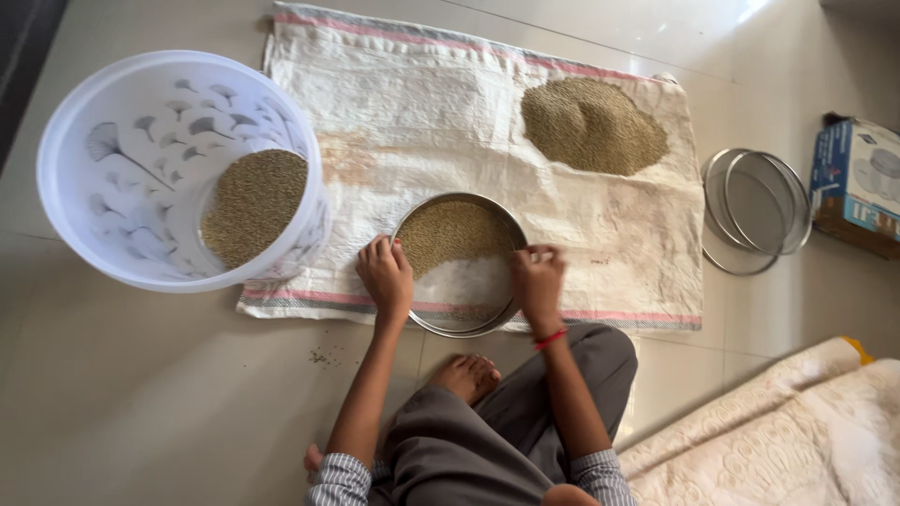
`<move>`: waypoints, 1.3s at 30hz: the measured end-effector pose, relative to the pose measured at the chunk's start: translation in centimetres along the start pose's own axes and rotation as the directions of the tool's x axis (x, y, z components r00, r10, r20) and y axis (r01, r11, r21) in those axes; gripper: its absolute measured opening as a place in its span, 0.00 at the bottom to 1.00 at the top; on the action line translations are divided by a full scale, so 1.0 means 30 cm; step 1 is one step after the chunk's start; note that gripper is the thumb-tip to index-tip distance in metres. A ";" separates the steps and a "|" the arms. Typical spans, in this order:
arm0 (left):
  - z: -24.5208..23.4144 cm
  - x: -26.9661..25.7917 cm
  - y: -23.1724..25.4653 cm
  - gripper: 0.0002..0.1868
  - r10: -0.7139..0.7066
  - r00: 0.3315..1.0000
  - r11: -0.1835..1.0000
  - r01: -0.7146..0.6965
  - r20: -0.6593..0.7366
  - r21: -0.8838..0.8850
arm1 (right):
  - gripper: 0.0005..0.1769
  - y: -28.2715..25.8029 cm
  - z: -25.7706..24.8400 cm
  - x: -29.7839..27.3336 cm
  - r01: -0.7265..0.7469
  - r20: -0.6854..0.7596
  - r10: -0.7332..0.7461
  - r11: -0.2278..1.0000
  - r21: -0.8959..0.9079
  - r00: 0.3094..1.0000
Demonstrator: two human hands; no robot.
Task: The person sits on the floor and sifts small seeds in a metal sieve, shaking it to separate particles. They then use their hands to pick out debris from the seeds in the sieve and transfer the sorted seeds into a white plastic bowl.
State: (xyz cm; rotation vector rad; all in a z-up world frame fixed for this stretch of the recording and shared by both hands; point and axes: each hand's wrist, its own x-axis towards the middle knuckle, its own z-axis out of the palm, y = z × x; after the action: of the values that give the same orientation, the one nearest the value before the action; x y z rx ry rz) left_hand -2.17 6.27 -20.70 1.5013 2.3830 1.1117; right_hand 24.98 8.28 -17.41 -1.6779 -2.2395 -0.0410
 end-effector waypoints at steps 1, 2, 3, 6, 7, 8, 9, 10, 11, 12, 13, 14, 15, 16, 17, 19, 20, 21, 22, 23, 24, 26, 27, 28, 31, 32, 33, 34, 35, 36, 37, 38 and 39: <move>-0.001 -0.002 0.007 0.13 -0.009 1.000 1.000 0.010 0.011 -0.008 | 0.08 0.005 -0.031 0.021 -0.023 -0.006 0.023 0.999 0.039 1.000; -0.002 -0.002 0.012 0.13 -0.019 1.000 1.000 0.019 0.022 -0.016 | 0.07 0.010 -0.053 0.039 -0.045 -0.011 0.046 0.996 0.078 0.999; -0.002 -0.008 0.016 0.13 -0.038 0.999 0.999 0.040 0.039 -0.030 | 0.07 0.017 -0.067 0.038 -0.071 -0.010 0.073 0.991 0.115 0.997; -0.004 -0.013 0.012 0.13 -0.057 0.997 0.997 0.059 0.051 -0.050 | 0.06 0.003 -0.016 0.024 0.005 0.006 -0.005 0.997 -0.078 1.000; 0.001 -0.010 0.011 0.13 -0.031 0.999 0.998 0.032 0.028 -0.050 | 0.06 0.005 0.004 0.018 -0.026 0.008 0.026 0.996 -0.090 1.000; 0.001 -0.009 0.006 0.13 -0.005 1.000 0.999 0.005 0.006 -0.050 | 0.06 0.007 0.022 0.011 -0.056 0.009 0.057 0.993 -0.101 0.998; 0.004 -0.008 0.006 0.13 -0.018 1.000 0.999 0.019 0.017 -0.049 | 0.06 0.015 0.035 0.010 -0.086 0.007 0.087 0.989 -0.117 0.996; 0.005 -0.007 0.005 0.13 -0.032 0.999 0.998 0.033 0.027 -0.048 | 0.05 0.020 0.046 0.009 -0.091 0.009 0.092 0.990 -0.107 0.996; 0.008 -0.007 0.006 0.13 -0.045 0.998 0.998 0.047 0.038 -0.048 | 0.05 0.023 0.053 0.008 -0.097 0.010 0.098 0.990 -0.099 0.995; 0.009 -0.009 0.007 0.13 -0.051 0.998 0.997 0.053 0.044 -0.054 | 0.05 0.025 0.057 0.007 -0.102 0.011 0.104 0.991 -0.090 0.995; 0.007 -0.010 0.004 0.13 -0.055 0.997 0.997 0.058 0.048 -0.058 | 0.06 0.022 0.057 0.006 -0.103 0.016 0.105 0.990 -0.100 0.994; 0.007 -0.011 0.003 0.14 -0.060 0.997 0.996 0.063 0.053 -0.063 | 0.07 0.020 0.052 0.006 -0.104 0.020 0.106 0.989 -0.110 0.994; 0.007 -0.012 0.003 0.14 -0.054 0.997 0.997 0.057 0.045 -0.061 | 0.08 0.014 0.047 0.004 -0.106 0.023 0.110 0.987 -0.119 0.994; 0.010 -0.013 0.004 0.14 -0.049 0.998 0.997 0.051 0.038 -0.059 | 0.09 0.009 0.039 0.005 -0.104 0.023 0.107 0.988 -0.111 0.994; 0.009 -0.010 0.003 0.14 -0.042 0.999 0.997 0.043 0.030 -0.056 | 0.10 0.003 0.031 0.007 -0.103 0.022 0.106 0.990 -0.101 0.994; 0.007 -0.008 0.002 0.13 -0.037 0.999 0.998 0.038 0.026 -0.051 | 0.10 -0.007 0.015 0.009 -0.088 0.019 0.090 0.991 -0.097 0.996; 0.006 -0.009 0.004 0.13 -0.034 0.999 0.998 0.035 0.026 -0.049 | 0.09 -0.010 0.012 0.009 -0.074 0.017 0.076 0.992 -0.101 0.997; 0.004 -0.011 0.006 0.13 -0.033 0.999 0.998 0.035 0.024 -0.051 | 0.08 -0.014 0.010 0.007 -0.062 0.015 0.064 0.992 -0.105 0.998; 0.001 -0.012 0.008 0.13 -0.033 0.999 0.998 0.034 0.021 -0.054 | 0.08 -0.015 0.009 0.007 -0.061 0.016 0.063 0.993 -0.103 0.998; -0.002 -0.010 0.011 0.13 -0.032 0.999 0.998 0.033 0.017 -0.056 | 0.07 -0.014 0.011 0.011 -0.060 0.015 0.062 0.993 -0.100 0.998; -0.006 -0.010 0.014 0.13 -0.035 0.999 0.998 0.036 0.017 -0.052 | 0.07 -0.013 0.012 0.013 -0.059 0.013 0.060 0.994 -0.096 0.998; -0.011 -0.008 0.019 0.12 -0.039 0.999 0.998 0.040 0.016 -0.044 | 0.05 -0.011 0.017 0.012 -0.047 0.018 0.049 0.993 -0.106 0.999; -0.013 -0.007 0.021 0.12 -0.035 0.999 0.998 0.035 0.010 -0.044 | 0.05 -0.009 0.021 0.011 -0.040 0.020 0.043 0.993 -0.110 0.999; -0.014 -0.006 0.023 0.12 -0.030 1.000 0.999 0.031 0.003 -0.043 | 0.05 -0.005 0.024 0.010 -0.047 0.024 0.050 0.993 -0.108 0.998; -0.015 -0.005 0.025 0.12 -0.036 0.999 0.998 0.037 0.009 -0.044 | 0.07 0.013 0.044 0.001 -0.066 0.037 0.069 0.995 -0.077 0.997; -0.015 -0.005 0.024 0.12 -0.042 0.999 0.998 0.042 0.015 -0.045 | 0.09 0.021 0.053 -0.002 -0.073 0.037 0.075 0.996 -0.051 0.996; -0.016 -0.005 0.024 0.12 -0.042 0.999 0.998 0.042 0.016 -0.044 | 0.10 0.031 0.061 -0.003 -0.081 0.037 0.081 0.996 -0.026 0.996; -0.017 -0.005 0.023 0.12 -0.042 0.999 0.998 0.043 0.016 -0.044 | 0.10 0.040 0.072 -0.003 -0.105 0.062 0.105 0.994 -0.007 0.993; -0.016 -0.006 0.023 0.11 -0.041 0.999 0.998 0.042 0.019 -0.045 | 0.10 0.051 0.082 -0.004 -0.130 0.087 0.129 0.991 0.009 0.988; -0.015 -0.006 0.023 0.12 -0.041 0.999 0.998 0.041 0.019 -0.042 | 0.10 0.060 0.091 -0.005 -0.157 0.112 0.153 0.987 0.025 0.982; -0.016 -0.006 0.022 0.12 -0.039 0.999 0.998 0.040 0.020 -0.039 | 0.10 0.067 0.101 -0.006 -0.169 0.124 0.163 0.985 0.044 0.979; -0.016 -0.006 0.024 0.12 -0.038 0.999 0.999 0.039 0.021 -0.036 | 0.11 0.073 0.109 -0.007 -0.182 0.135 0.172 0.981 0.064 0.976; -0.017 -0.007 0.025 0.12 -0.041 0.999 0.998 0.042 0.025 -0.039 | 0.11 0.077 0.114 -0.009 -0.195 0.148 0.181 0.977 0.083 0.972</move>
State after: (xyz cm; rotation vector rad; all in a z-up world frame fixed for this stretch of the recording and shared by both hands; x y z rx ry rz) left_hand -1.75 6.02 -19.92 1.4385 2.3508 1.1186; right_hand 26.35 9.48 -21.13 -1.8829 -2.1290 0.2349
